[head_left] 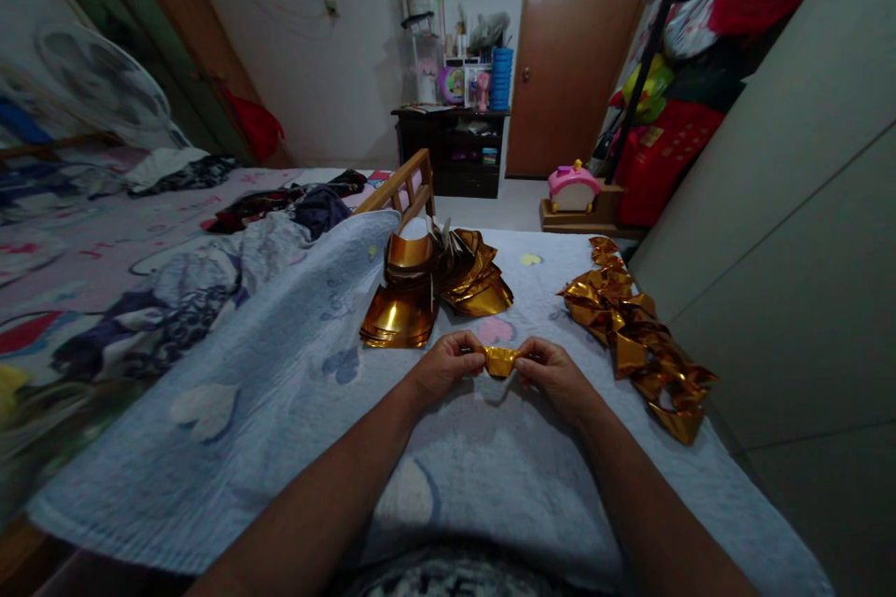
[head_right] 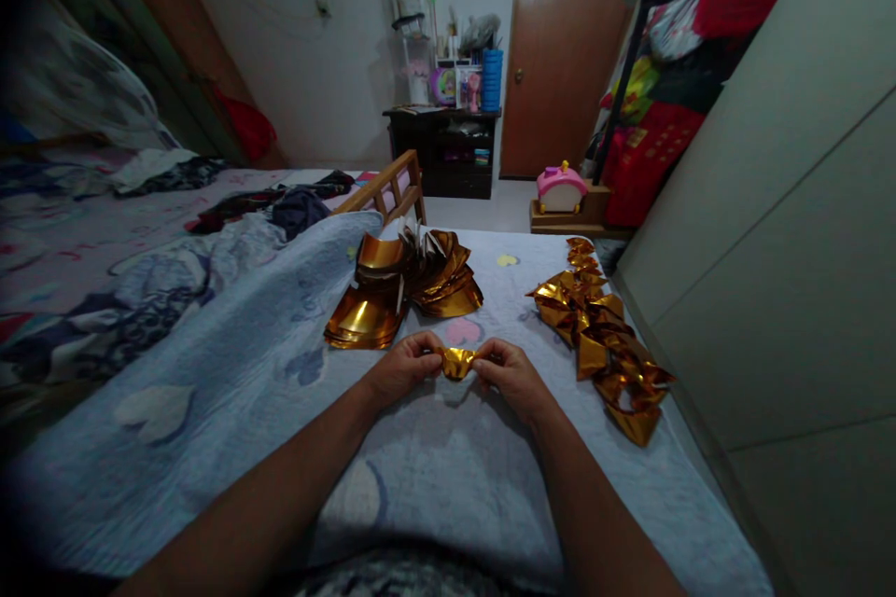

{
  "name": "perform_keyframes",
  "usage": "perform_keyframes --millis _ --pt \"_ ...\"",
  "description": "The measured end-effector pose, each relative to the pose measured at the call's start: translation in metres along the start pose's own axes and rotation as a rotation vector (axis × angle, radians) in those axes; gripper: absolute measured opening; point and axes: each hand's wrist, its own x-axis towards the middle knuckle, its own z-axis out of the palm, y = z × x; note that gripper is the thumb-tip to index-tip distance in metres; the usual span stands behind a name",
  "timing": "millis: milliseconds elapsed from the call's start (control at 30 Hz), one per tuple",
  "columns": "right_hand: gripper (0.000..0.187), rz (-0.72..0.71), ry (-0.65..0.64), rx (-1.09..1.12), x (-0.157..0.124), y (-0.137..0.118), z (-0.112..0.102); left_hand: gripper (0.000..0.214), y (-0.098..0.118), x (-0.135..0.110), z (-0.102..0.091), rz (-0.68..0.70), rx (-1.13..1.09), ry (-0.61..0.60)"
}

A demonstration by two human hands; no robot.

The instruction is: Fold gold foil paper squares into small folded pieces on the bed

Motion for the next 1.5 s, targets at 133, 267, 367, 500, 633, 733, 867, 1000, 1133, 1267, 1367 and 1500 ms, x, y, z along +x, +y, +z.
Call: perform_keyframes --millis 133,267,367,500,633,733,867,1000,1133,1267,1367,1500 --pt "0.031 -0.004 -0.017 -0.02 -0.001 -0.001 0.0 0.036 -0.001 0.0 0.0 0.007 -0.014 -0.004" --pt "0.034 -0.004 -0.012 0.048 -0.001 -0.001 0.0 0.037 -0.002 0.001 -0.001 0.004 -0.039 0.034" --pt "0.034 0.018 -0.03 0.088 -0.001 0.0 -0.001 0.038 -0.002 0.001 0.0 0.009 -0.068 0.054" --pt "0.03 0.004 -0.041 0.051 -0.002 -0.002 -0.002 0.036 -0.002 0.001 0.001 0.015 -0.092 0.06" --pt "0.028 -0.003 -0.016 0.027 -0.003 -0.005 -0.002 0.033 -0.002 0.0 0.001 0.019 -0.124 0.058" --pt "0.029 0.032 -0.024 0.035 -0.004 -0.005 -0.001 0.033 -0.001 -0.001 0.002 0.025 -0.136 0.057" --pt "0.033 0.065 -0.042 0.107 -0.005 -0.006 -0.002 0.043 0.004 -0.004 0.006 0.028 -0.11 0.107" --pt "0.035 0.058 0.035 0.21 -0.003 -0.009 -0.007 0.046 0.009 -0.008 0.008 0.057 0.038 0.167" --pt "0.038 -0.036 0.203 0.278 -0.001 -0.013 -0.015 0.024 0.013 -0.014 0.005 0.264 0.452 0.3" --pt "0.042 -0.218 0.411 0.27 0.001 -0.019 -0.022 0.011 0.021 -0.018 -0.002 0.567 0.967 0.539" --pt "0.049 -0.392 0.567 0.204 0.001 -0.023 -0.028 0.018 0.024 -0.015 -0.013 0.619 1.18 0.739" --pt "0.061 -0.538 0.704 0.128 0.003 -0.022 -0.034 0.044 0.019 -0.007 -0.031 0.474 1.325 0.833"
